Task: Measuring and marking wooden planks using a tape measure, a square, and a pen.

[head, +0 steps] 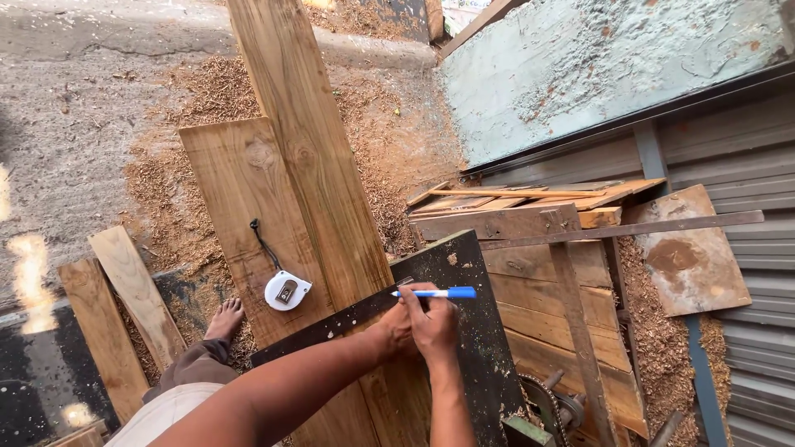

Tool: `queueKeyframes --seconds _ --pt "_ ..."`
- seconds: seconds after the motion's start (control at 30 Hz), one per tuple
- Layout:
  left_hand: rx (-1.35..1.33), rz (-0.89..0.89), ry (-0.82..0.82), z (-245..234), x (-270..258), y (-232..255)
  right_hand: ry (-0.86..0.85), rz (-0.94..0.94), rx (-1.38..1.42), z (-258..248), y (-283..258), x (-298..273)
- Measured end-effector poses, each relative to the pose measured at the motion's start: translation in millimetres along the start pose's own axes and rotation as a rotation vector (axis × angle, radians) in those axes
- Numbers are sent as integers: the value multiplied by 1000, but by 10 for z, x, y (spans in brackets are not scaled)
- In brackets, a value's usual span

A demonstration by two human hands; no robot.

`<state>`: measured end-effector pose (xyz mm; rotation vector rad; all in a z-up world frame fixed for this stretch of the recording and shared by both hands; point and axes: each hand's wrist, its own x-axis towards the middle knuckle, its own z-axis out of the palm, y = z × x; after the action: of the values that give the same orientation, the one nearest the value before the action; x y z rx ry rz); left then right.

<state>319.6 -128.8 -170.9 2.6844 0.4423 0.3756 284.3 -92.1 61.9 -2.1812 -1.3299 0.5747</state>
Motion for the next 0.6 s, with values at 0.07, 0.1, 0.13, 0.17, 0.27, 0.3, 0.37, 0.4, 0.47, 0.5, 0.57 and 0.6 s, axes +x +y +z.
queueKeyframes --seconds 0.07,0.1,0.13,0.17,0.27,0.3,0.37,0.4,0.47,0.5,0.57,0.6 --pt "127 -76 59 220 53 5 -47 -12 24 46 2 60" --pt "126 -78 60 305 61 -7 -48 -13 23 65 18 70" --pt "-175 -28 208 391 68 -20 -46 -46 -10 83 33 80" --pt "-475 22 355 477 68 -42 -44 -79 -41 110 47 91" --pt "76 -74 -122 60 25 -23 -95 -47 -50 137 80 94" --pt "75 -75 -124 128 21 -21 -97 -46 -49 144 80 98" --pt "-448 -135 -43 261 17 -18 -100 -83 -108 153 82 109" --pt "-448 -134 -45 193 -1 -21 -99 -81 -107 147 60 109" --pt "184 -65 -65 57 -37 -27 -113 -99 -120 136 15 108" --pt "183 -65 -66 -88 -42 -35 -113 -99 -120 150 124 124" --pt "211 -76 -384 -383 -51 -59 -157 -50 -148 180 335 158" --pt "211 -76 -383 -415 -68 -60 -157 -51 -148 173 324 156"
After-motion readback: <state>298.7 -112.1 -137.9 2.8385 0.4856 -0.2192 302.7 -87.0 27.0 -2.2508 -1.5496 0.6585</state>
